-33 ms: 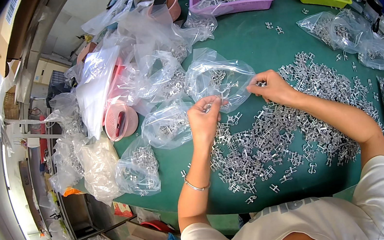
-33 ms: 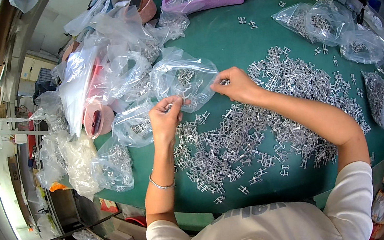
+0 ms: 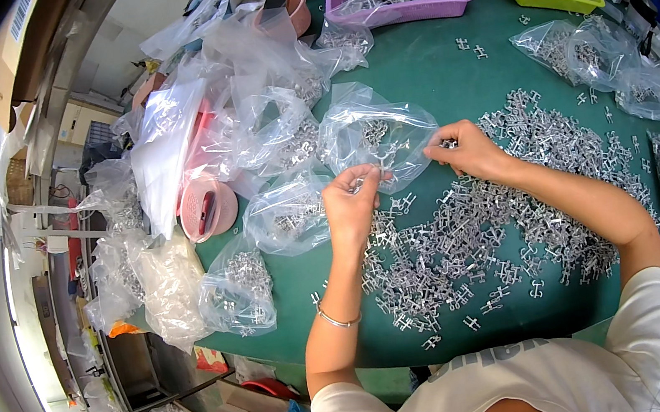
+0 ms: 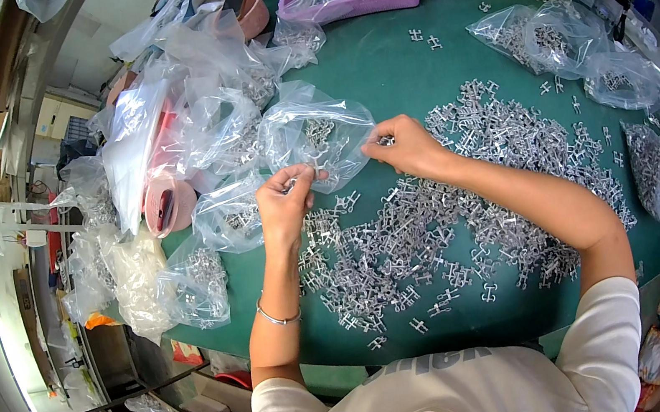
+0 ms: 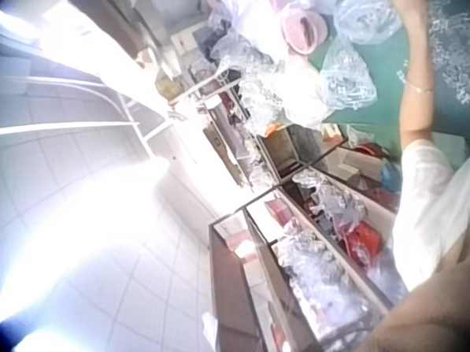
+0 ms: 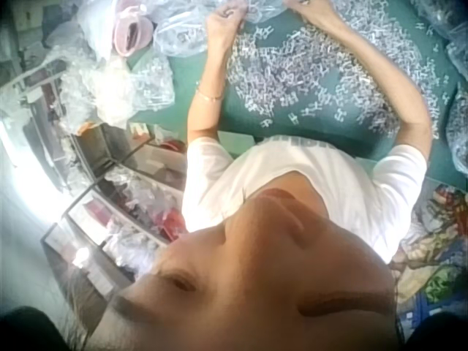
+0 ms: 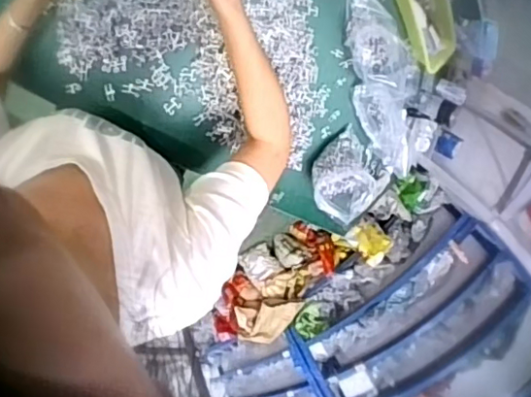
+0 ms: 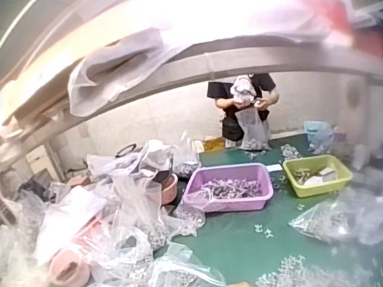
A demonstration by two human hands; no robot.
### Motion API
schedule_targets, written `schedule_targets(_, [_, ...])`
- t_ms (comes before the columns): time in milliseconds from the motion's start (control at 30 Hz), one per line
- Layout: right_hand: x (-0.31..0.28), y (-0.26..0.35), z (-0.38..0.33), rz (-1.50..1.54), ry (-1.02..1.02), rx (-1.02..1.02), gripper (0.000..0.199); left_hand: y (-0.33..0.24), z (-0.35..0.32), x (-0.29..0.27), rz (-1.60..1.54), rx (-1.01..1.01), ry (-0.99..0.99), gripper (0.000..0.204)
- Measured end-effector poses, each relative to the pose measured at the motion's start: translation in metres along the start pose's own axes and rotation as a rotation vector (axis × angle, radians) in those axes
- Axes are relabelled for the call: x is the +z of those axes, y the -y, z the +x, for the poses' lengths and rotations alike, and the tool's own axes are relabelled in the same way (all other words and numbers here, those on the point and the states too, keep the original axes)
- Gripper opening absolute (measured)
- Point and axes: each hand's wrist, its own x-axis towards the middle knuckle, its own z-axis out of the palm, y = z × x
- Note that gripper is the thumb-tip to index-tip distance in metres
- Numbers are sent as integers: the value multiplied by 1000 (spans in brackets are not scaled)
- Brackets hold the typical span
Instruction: The person sorts small metal pieces by hand from a large pile on a table, occasionally pointing at a phone screen held by another person.
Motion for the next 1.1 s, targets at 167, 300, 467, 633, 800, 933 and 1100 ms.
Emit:
schedule_targets(167, [1, 1, -1, 12, -4, -11, 22, -1, -1, 1, -10, 5, 1, 11])
schedule_targets(300, [0, -2, 0, 18, -3, -13, 21, -2, -2, 3, 17, 36, -2, 11])
schedule_targets(467, [-2, -1, 0, 8, -9, 6, 21, -4, -1, 8, 32, 61, 4, 10])
schedule_targets(633, [4, -1, 0, 65, -13, 24, 21, -11, -8, 7, -52, 48, -28, 10])
schedule_targets(800, [-1, 16, -27, 595, 131, 380, 25, -27, -68, -22, -173, 29, -33, 10])
schedule_targets(933, [-4, 20, -62, 772, 153, 566, 20, -2, -146, -62, -92, 87, -521, 13])
schedule_targets(1100, [7, 24, -110, 743, 183, 586, 16, 85, -212, -152, -273, 125, -1313, 15])
